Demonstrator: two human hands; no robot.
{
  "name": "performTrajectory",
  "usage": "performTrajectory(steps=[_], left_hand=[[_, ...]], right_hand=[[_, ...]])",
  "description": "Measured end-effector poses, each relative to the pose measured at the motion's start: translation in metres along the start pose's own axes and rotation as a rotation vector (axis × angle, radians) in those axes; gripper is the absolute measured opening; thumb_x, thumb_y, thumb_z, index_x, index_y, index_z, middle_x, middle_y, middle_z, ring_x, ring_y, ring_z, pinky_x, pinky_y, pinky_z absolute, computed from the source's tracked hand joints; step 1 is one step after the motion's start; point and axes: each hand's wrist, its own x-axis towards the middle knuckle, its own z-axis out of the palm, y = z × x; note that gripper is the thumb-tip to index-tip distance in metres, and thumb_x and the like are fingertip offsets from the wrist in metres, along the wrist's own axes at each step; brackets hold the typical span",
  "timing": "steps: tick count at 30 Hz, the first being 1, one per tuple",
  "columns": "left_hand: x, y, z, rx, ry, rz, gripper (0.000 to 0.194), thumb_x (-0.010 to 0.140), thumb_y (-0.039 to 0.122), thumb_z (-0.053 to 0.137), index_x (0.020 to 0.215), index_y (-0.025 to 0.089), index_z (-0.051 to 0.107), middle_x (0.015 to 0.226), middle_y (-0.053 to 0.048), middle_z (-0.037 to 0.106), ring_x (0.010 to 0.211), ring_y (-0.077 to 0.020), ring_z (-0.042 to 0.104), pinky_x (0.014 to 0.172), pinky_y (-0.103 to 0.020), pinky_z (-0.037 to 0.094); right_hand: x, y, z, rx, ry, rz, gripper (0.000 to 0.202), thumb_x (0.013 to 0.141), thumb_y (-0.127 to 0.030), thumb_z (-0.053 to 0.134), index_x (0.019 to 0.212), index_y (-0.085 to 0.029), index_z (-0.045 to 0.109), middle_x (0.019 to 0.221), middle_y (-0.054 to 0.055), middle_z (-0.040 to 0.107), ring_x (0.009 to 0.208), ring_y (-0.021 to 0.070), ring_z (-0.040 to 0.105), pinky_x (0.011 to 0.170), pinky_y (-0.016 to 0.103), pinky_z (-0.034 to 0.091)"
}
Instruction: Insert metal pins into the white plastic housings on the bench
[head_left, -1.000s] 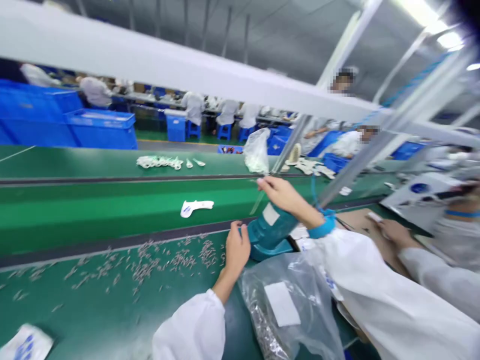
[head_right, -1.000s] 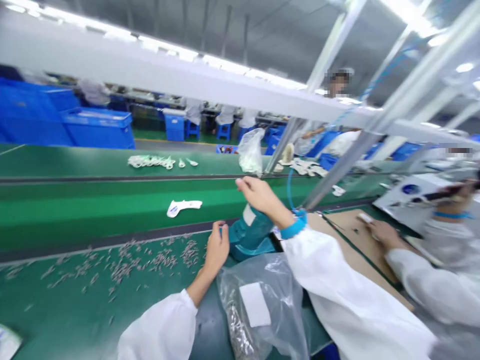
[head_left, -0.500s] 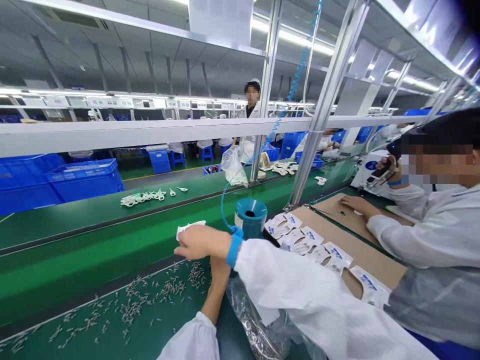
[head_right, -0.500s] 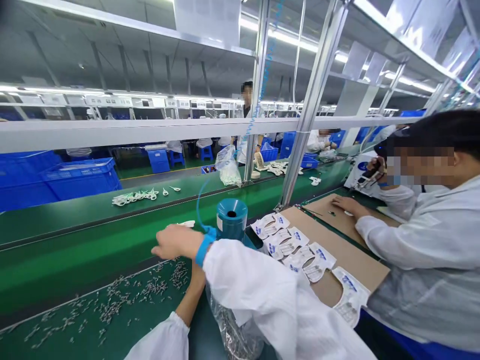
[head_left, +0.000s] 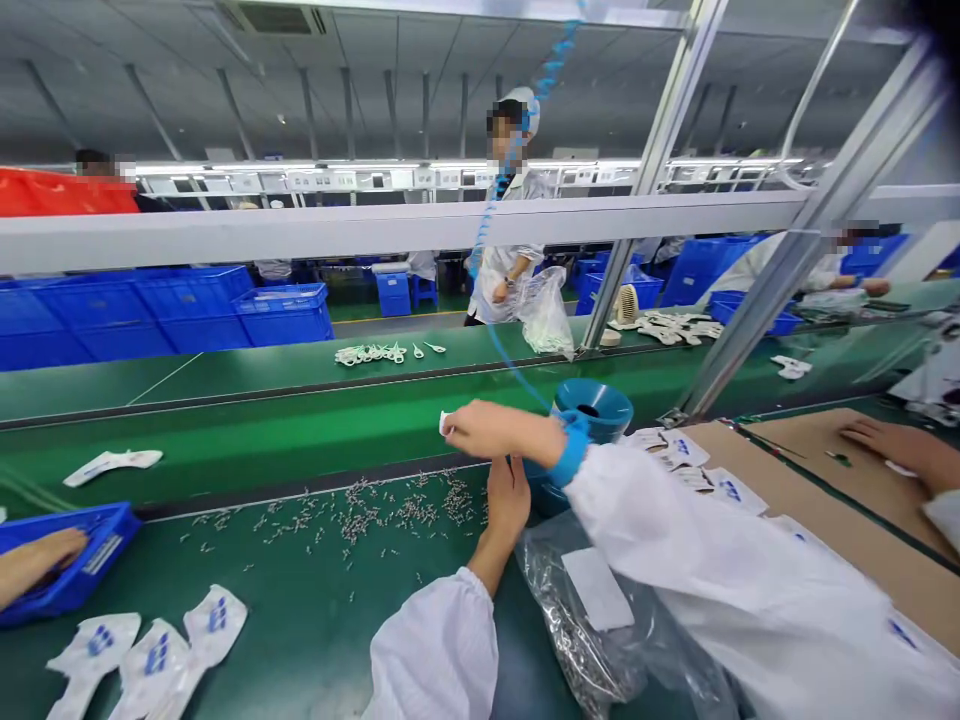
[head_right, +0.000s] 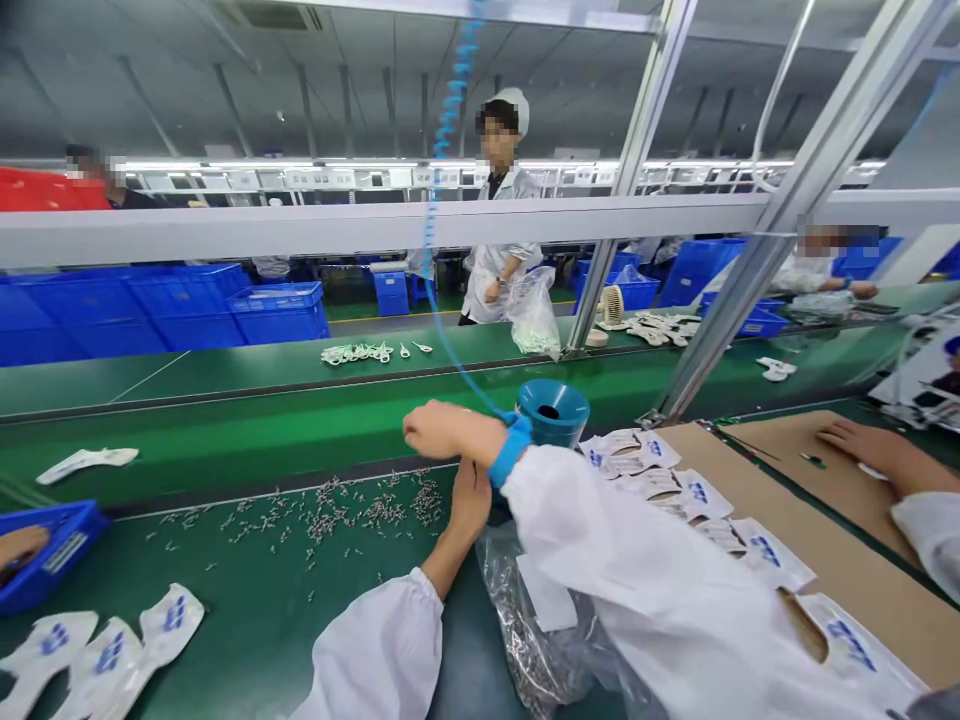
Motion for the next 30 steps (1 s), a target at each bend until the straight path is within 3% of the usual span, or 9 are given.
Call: performTrajectory(steps=[4, 6, 9, 14, 30], left_hand=[[-0.001, -0.003, 0.001, 0.039, -0.035, 0.048, 0.033, 0.102, 0.042, 0.041, 0.113, 0.017, 0.06, 0.112, -0.01, 0.066, 0.107, -0.0231, 0.063, 0.096, -0.043, 0.048], [-0.001, -0.004, -0.001, 0.057, -0.054, 0.061, 0.039, 0.104, 0.044, 0.03, 0.108, 0.019, 0.059, 0.107, -0.011, 0.067, 0.107, -0.0244, 0.063, 0.096, -0.041, 0.046], [-0.001, -0.006, -0.004, 0.081, -0.071, 0.072, 0.041, 0.104, 0.048, 0.027, 0.107, 0.02, 0.057, 0.108, -0.012, 0.067, 0.106, -0.0254, 0.063, 0.093, -0.039, 0.045], [0.0, -0.006, -0.003, 0.13, -0.077, 0.073, 0.04, 0.103, 0.048, 0.028, 0.108, 0.02, 0.056, 0.11, -0.013, 0.067, 0.107, -0.0257, 0.063, 0.094, -0.038, 0.044], [-0.002, -0.006, 0.003, 0.197, -0.035, 0.08, 0.039, 0.104, 0.046, 0.024, 0.104, 0.021, 0.054, 0.104, -0.012, 0.067, 0.102, -0.0253, 0.064, 0.088, -0.036, 0.045]], right_hand=[[-0.042, 0.062, -0.037, 0.0, 0.221, 0.213, 0.044, 0.098, -0.043, 0.039, 0.118, -0.019, 0.069, 0.118, 0.012, 0.071, 0.105, 0.0287, 0.067, 0.088, 0.037, 0.049], [-0.055, 0.091, -0.034, -0.005, 0.209, 0.363, 0.055, 0.099, -0.053, 0.034, 0.121, -0.016, 0.067, 0.121, 0.015, 0.069, 0.111, 0.0317, 0.064, 0.092, 0.04, 0.048], [-0.062, 0.118, -0.014, 0.023, 0.155, 0.549, 0.071, 0.096, -0.066, 0.022, 0.127, -0.019, 0.065, 0.134, 0.015, 0.062, 0.122, 0.037, 0.057, 0.098, 0.051, 0.043], [-0.061, 0.124, 0.007, 0.001, 0.204, 0.581, 0.072, 0.097, -0.065, 0.015, 0.133, -0.025, 0.061, 0.14, 0.011, 0.058, 0.13, 0.038, 0.05, 0.103, 0.058, 0.036], [-0.061, 0.125, 0.005, -0.021, 0.189, 0.597, 0.063, 0.099, -0.059, 0.019, 0.135, -0.027, 0.059, 0.14, 0.01, 0.058, 0.129, 0.0369, 0.051, 0.103, 0.056, 0.038]])
